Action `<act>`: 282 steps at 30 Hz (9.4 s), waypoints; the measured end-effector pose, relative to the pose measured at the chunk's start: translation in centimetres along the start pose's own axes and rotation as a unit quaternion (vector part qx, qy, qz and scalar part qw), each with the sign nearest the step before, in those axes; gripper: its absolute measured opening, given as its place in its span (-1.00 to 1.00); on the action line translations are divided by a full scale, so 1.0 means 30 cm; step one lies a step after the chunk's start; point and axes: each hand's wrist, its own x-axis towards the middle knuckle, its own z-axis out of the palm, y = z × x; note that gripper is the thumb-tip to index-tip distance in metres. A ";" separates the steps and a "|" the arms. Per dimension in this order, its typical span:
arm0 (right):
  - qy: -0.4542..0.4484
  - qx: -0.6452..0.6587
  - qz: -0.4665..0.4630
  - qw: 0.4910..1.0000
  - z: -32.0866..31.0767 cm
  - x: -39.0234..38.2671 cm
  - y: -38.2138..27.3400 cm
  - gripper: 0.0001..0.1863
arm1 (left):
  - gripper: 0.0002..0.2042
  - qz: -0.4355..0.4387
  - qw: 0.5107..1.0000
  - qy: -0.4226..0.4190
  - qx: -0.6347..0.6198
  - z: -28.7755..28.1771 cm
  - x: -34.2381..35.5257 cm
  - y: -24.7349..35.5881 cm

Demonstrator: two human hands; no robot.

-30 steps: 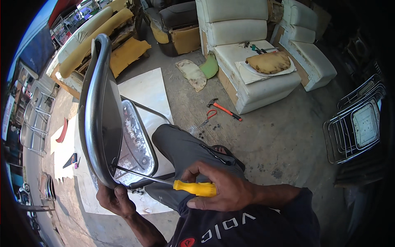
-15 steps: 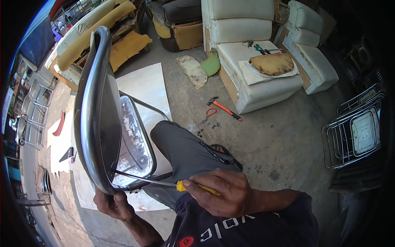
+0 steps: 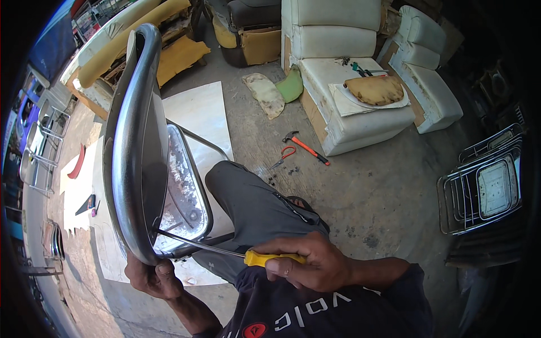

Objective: The person positions a wooden backing against the metal frame of a folding chair and secures it by inserting and tightening screws using a yellow-handled screwdriver.

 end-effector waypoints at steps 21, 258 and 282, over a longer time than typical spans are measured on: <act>0.083 -0.310 -0.217 0.922 0.012 0.009 0.036 -0.63 | -0.35 0.068 0.997 -0.008 -0.037 0.048 0.071 0.055; -0.367 0.629 0.085 0.680 0.486 0.970 0.167 -0.61 | -0.22 -0.414 0.764 -0.243 0.431 -0.298 0.551 0.533; -0.383 0.626 0.079 0.675 0.493 0.996 0.188 -0.57 | -0.67 -0.432 0.740 -0.260 0.445 -0.025 0.742 0.446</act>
